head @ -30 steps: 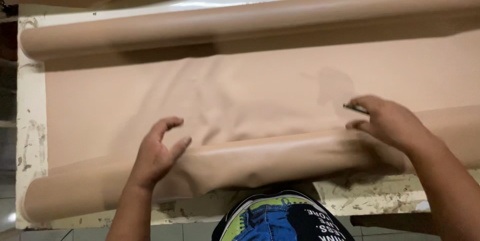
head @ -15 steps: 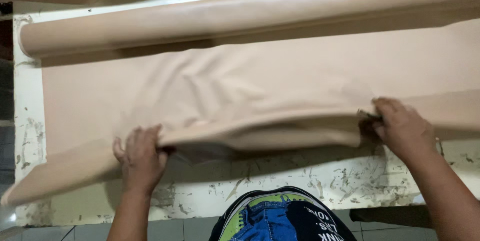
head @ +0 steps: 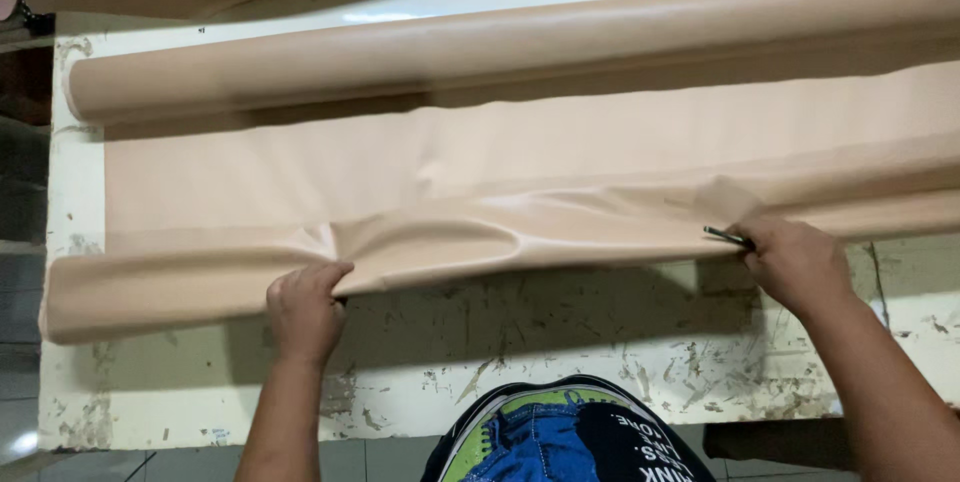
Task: The person unrolls a roll of tan material across a work table and smooths it flat, then places pink paper shoe pattern templates on the material and traces around their edges with a pen, repositioning each template as they trace.
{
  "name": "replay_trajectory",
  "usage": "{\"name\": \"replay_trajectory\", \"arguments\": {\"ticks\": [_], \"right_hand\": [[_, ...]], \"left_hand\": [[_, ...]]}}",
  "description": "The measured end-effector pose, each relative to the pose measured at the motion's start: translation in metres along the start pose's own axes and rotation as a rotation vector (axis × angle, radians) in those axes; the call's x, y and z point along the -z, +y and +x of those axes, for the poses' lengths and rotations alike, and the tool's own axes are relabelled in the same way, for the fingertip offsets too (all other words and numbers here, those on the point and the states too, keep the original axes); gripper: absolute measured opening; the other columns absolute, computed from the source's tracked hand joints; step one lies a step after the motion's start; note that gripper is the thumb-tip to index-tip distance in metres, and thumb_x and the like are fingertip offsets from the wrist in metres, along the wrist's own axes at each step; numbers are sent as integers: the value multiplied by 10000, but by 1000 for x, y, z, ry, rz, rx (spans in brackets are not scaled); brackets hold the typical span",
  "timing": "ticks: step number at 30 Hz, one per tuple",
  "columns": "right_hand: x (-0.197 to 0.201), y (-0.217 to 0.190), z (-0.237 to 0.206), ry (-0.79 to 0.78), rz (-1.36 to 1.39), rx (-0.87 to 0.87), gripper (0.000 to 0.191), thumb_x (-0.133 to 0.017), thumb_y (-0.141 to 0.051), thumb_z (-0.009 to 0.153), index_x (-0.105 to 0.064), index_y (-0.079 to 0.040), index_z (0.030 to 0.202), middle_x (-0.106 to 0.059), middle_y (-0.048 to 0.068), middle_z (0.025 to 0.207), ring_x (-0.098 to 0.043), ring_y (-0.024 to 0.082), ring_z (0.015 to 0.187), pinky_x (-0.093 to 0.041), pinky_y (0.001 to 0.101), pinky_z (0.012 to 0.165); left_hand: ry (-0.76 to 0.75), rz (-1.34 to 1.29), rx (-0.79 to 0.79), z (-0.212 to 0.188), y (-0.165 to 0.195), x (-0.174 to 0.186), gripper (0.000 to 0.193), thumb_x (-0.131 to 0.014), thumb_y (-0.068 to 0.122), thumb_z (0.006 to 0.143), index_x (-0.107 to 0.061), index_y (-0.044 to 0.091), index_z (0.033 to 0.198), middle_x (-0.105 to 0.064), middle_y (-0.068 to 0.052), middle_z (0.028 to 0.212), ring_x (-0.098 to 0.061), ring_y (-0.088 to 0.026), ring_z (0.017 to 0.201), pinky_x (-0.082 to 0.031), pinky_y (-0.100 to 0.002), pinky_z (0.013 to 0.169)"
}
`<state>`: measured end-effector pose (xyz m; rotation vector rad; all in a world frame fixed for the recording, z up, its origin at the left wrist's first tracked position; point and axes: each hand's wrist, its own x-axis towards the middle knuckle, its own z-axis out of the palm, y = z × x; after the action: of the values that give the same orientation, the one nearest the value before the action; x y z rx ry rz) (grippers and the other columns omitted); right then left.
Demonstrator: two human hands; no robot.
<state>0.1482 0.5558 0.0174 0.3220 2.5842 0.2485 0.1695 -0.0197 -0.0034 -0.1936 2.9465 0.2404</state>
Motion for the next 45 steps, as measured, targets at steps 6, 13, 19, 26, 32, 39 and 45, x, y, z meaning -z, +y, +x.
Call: {"name": "replay_trajectory", "arguments": {"ticks": [6, 13, 19, 26, 32, 39, 45], "right_hand": [[-4, 37, -77, -423, -82, 32, 393, -701, -420, 932, -687, -362, 1321, -808, -71, 1053, -760, 111, 970, -625, 322, 885], [-10, 9, -37, -164, 251, -33, 677, -784, -465, 800, -590, -266, 1418, -706, 0, 1298, -716, 229, 1117, -558, 424, 991], [30, -31, 35, -5, 211, 109, 634, -639, -578, 974, -633, -118, 1410, -614, 169, 1465, -633, 363, 1271, -512, 465, 1073], [63, -27, 7, 410, 491, 228, 894, -758, -470, 820, -428, -124, 1575, -403, 159, 1611, -613, 376, 1212, -485, 505, 995], [12, 9, -57, -270, 165, 83, 773, -829, -465, 789, -524, -228, 1459, -427, -29, 1581, -612, 197, 1298, -567, 382, 1052], [-47, 9, -70, -137, -131, 177, 992, -824, -388, 753, -368, -269, 1626, -246, -21, 1759, -608, 185, 1298, -601, 322, 969], [3, 13, -34, 52, -115, 53, 612, -682, -461, 915, -530, -339, 1495, -508, -138, 1571, -668, 154, 1186, -591, 360, 983]], "left_hand": [[-671, -227, 262, -65, -20, 51, 362, -798, 93, 827, -749, 152, 1181, -807, -93, 1085, -755, -260, 993, -584, -378, 885], [-543, -493, 279, -34, -34, 2, 856, -843, 352, 727, -481, 128, 1469, -656, -136, 1380, -677, -250, 1182, -538, -366, 1010], [-227, -851, 156, 59, -9, -28, 1048, -836, 441, 875, -227, -72, 1557, -365, -317, 1559, -360, -400, 1507, -323, -448, 1205], [167, -1116, -116, 33, 39, 45, 869, -745, 303, 872, -304, 109, 1595, -391, -164, 1618, -386, -324, 1514, -309, -455, 1232], [-467, -140, -60, -64, 31, 68, 842, -949, 380, 665, -562, 230, 1397, -399, -32, 1530, -315, -220, 1495, -150, -548, 1279], [-369, 176, -77, -95, 14, 14, 1026, -858, 124, 662, -418, 407, 1545, -321, 99, 1636, -259, -208, 1499, -122, -589, 1247], [1, -20, 9, -41, -3, 12, 921, -816, 142, 721, -397, 293, 1528, -376, 19, 1613, -289, -240, 1515, -88, -600, 1258]]}}
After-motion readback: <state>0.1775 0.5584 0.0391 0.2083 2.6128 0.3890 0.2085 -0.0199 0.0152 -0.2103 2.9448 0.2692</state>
